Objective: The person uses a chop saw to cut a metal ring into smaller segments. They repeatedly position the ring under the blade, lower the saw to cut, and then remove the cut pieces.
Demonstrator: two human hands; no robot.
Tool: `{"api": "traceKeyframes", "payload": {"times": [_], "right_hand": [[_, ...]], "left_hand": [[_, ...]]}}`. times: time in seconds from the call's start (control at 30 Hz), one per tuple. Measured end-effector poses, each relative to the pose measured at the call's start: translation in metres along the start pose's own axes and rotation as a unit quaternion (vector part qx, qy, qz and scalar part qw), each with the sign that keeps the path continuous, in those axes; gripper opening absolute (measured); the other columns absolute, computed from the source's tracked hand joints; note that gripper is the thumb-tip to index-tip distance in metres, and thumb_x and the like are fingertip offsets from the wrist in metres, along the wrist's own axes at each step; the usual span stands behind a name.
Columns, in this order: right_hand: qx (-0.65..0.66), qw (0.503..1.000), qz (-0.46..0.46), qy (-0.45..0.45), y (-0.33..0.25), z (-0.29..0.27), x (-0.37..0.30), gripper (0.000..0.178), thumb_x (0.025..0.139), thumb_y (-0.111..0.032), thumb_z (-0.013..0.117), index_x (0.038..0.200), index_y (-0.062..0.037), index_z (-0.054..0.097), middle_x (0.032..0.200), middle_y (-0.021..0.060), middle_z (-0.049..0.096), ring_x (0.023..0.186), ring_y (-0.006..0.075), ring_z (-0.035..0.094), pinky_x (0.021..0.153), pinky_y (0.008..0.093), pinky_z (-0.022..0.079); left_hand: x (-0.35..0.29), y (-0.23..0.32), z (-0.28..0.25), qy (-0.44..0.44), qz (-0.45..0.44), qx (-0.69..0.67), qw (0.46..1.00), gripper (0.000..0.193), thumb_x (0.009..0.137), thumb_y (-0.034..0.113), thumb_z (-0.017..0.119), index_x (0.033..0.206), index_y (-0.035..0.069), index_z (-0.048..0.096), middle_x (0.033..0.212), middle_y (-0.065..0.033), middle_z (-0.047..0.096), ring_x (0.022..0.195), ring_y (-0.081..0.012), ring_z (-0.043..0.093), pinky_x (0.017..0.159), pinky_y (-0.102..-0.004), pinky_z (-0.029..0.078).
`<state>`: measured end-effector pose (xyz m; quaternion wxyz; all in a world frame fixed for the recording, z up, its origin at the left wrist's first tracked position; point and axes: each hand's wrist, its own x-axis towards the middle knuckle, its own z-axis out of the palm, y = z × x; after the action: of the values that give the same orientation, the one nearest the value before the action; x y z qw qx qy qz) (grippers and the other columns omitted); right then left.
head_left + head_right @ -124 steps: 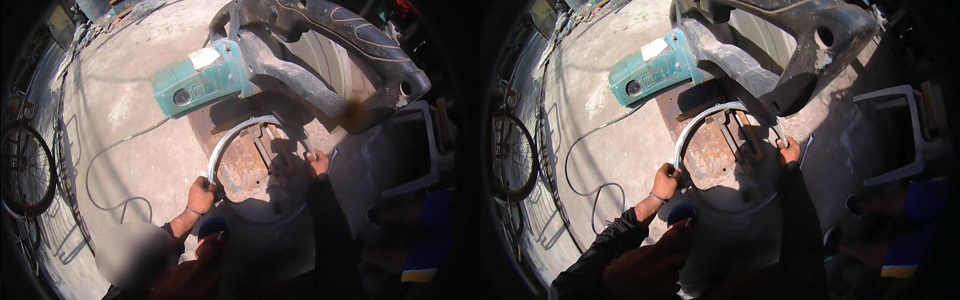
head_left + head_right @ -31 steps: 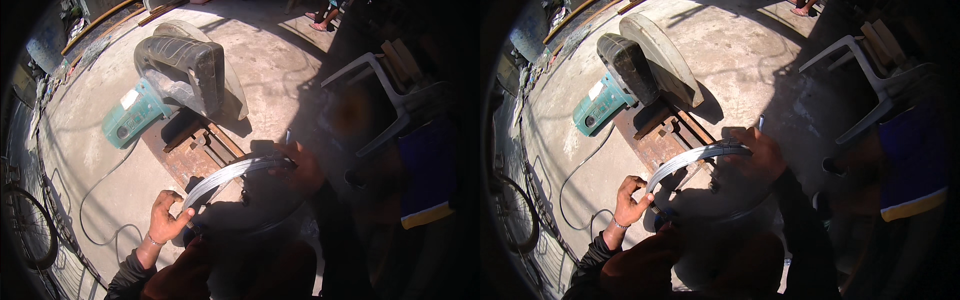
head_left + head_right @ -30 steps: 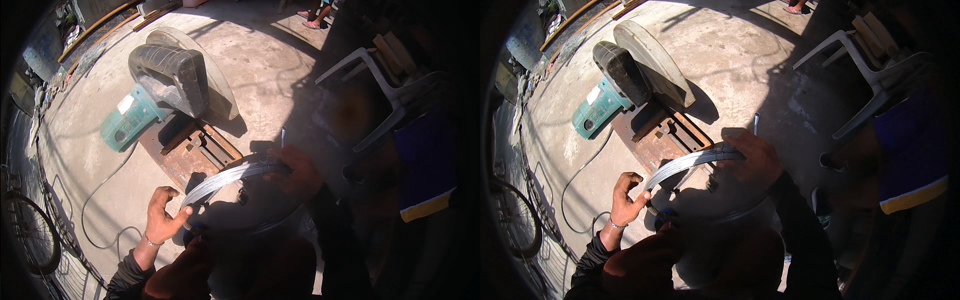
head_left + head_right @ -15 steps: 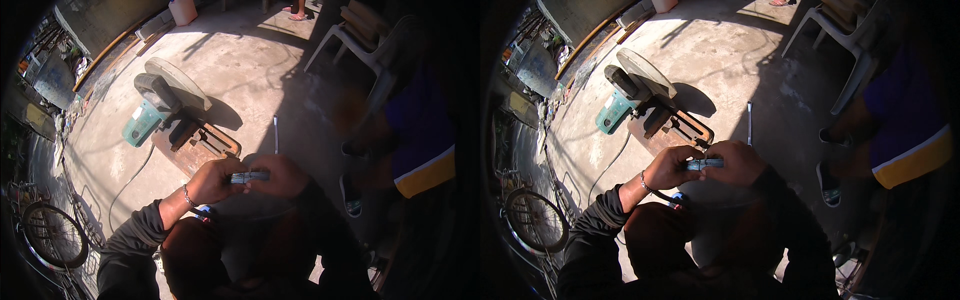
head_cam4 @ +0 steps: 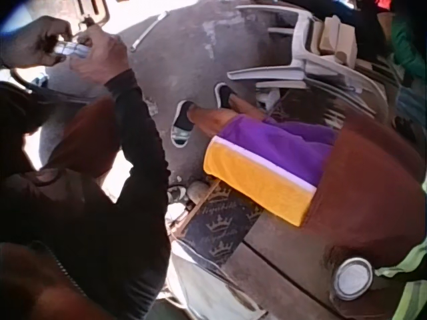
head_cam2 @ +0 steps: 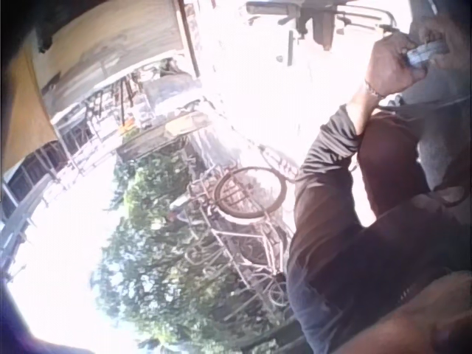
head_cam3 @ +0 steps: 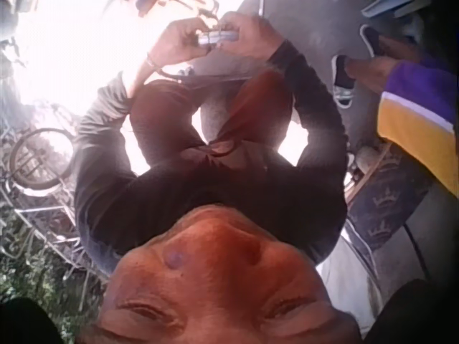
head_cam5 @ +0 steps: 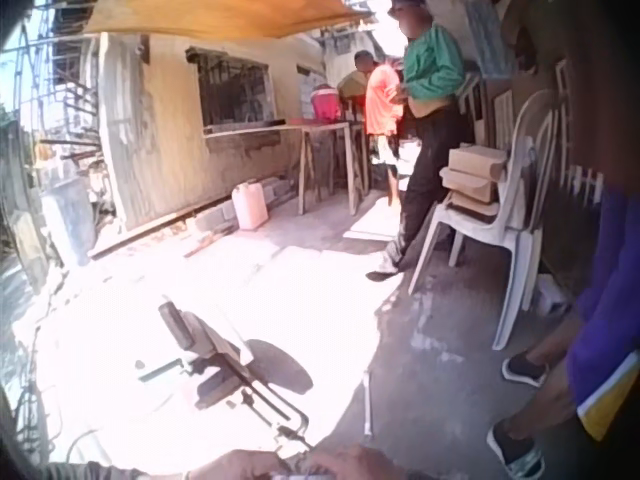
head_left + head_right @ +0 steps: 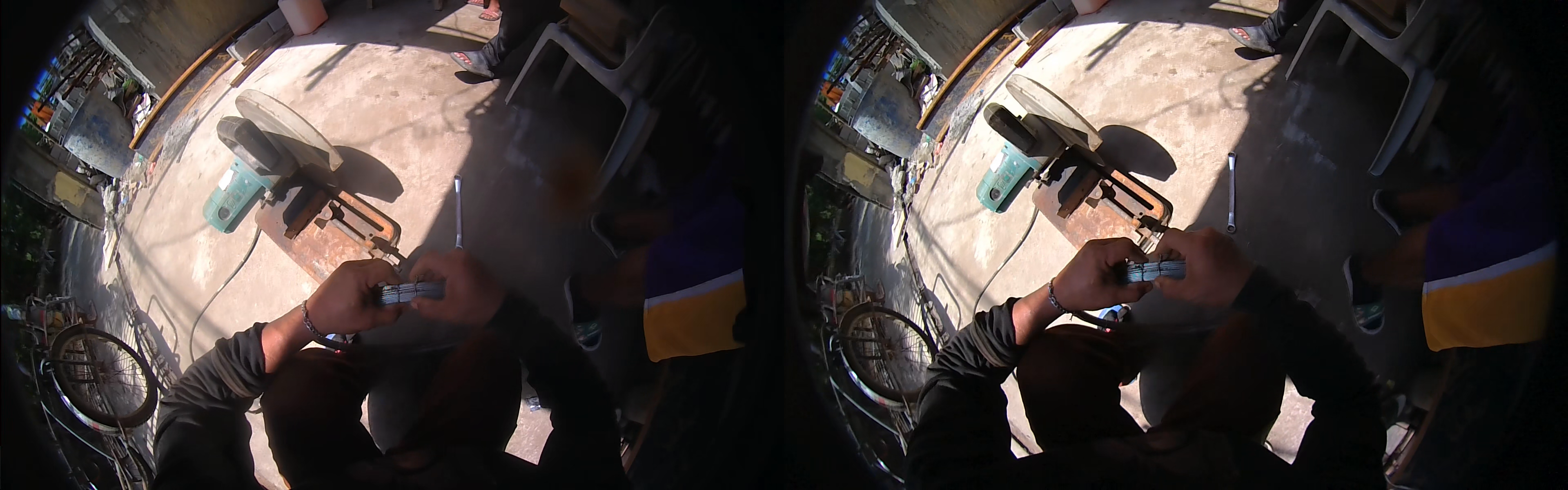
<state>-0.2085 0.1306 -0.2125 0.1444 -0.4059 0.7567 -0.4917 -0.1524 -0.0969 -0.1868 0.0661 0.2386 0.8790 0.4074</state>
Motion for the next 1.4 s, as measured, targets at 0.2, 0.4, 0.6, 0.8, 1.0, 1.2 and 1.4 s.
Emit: {"api": "traceKeyframes", "payload": {"times": [0.2, 0.4, 0.6, 0.8, 1.0, 1.2, 1.4], "right_hand": [[0.028, 0.998, -0.055, 0.028, 0.008, 0.002, 0.001, 0.035, 0.073, -0.021, 0.079, 0.099, -0.0036, 0.065, 0.083, 0.017, 0.07, 0.077, 0.0315, 0.071, 0.07, 0.0386, 0.055], [-0.013, 0.997, -0.079, -0.022, 0.003, 0.002, 0.015, 0.033, 0.074, -0.021, 0.078, 0.101, -0.0058, 0.066, 0.082, 0.0136, 0.07, 0.075, 0.0297, 0.071, 0.066, 0.0382, 0.054], [0.003, 0.998, -0.048, -0.042, -0.004, 0.007, 0.028, 0.037, 0.075, -0.017, 0.077, 0.107, -0.0056, 0.065, 0.086, 0.0143, 0.07, 0.079, 0.0278, 0.071, 0.07, 0.0363, 0.054], [-0.003, 0.997, -0.026, -0.078, -0.004, 0.007, 0.038, 0.042, 0.076, -0.011, 0.077, 0.115, -0.003, 0.062, 0.092, 0.0148, 0.07, 0.084, 0.0239, 0.07, 0.075, 0.034, 0.052], [-0.149, 0.986, -0.02, 0.071, 0.013, 0.0, 0.037, 0.066, 0.067, -0.026, 0.085, 0.123, -0.0028, 0.059, 0.11, 0.0158, 0.068, 0.103, 0.0297, 0.066, 0.085, 0.0397, 0.052], [0.18, 0.942, 0.188, 0.21, 0.223, 0.027, -0.043, 0.057, 0.077, -0.021, 0.083, 0.123, 0.0007, 0.058, 0.111, 0.0099, 0.066, 0.105, 0.0195, 0.062, 0.09, 0.037, 0.05], [0.044, 0.923, 0.311, 0.223, 0.268, 0.099, -0.046, 0.037, 0.094, -0.034, 0.064, 0.099, 0.0018, 0.065, 0.09, 0.0119, 0.067, 0.088, 0.0177, 0.062, 0.08, 0.0343, 0.048]], "left_hand": [[-0.001, -0.002, 0.002, 0.011, 0.015, -0.017, 1.0, 0.029, 0.074, 0.011, 0.082, 0.097, 0.003, 0.065, 0.078, -0.0091, 0.066, 0.07, -0.019, 0.065, 0.062, -0.0309, 0.049], [-0.009, -0.009, -0.004, 0.01, 0.006, -0.019, 1.0, 0.026, 0.075, 0.012, 0.082, 0.095, 0.003, 0.067, 0.081, -0.0086, 0.067, 0.07, -0.0164, 0.064, 0.063, -0.03, 0.049], [-0.02, -0.016, -0.01, 0.038, -0.029, -0.039, 0.998, 0.025, 0.075, 0.013, 0.082, 0.093, 0.002, 0.067, 0.079, -0.0088, 0.067, 0.071, -0.015, 0.064, 0.064, -0.0301, 0.05], [-0.023, -0.016, -0.015, 0.058, -0.063, -0.02, 0.996, 0.025, 0.072, 0.013, 0.08, 0.092, 0.003, 0.068, 0.078, -0.0153, 0.068, 0.072, -0.0284, 0.069, 0.065, -0.0356, 0.053], [-0.026, -0.027, -0.03, 0.061, -0.093, -0.011, 0.994, 0.034, 0.079, 0.015, 0.078, 0.108, 0.003, 0.066, 0.091, -0.0178, 0.069, 0.085, -0.0324, 0.068, 0.075, -0.0387, 0.052], [-0.019, -0.082, -0.029, 0.144, -0.101, -0.011, 0.984, 0.033, 0.086, 0.021, 0.072, 0.113, 0.003, 0.067, 0.09, -0.0202, 0.068, 0.081, -0.0336, 0.067, 0.073, -0.0388, 0.052], [-0.024, -0.135, -0.04, 0.181, -0.163, -0.004, 0.97, 0.033, 0.085, 0.019, 0.073, 0.113, 0.003, 0.068, 0.083, -0.0209, 0.067, 0.071, -0.0318, 0.065, 0.067, -0.039, 0.05]]}}
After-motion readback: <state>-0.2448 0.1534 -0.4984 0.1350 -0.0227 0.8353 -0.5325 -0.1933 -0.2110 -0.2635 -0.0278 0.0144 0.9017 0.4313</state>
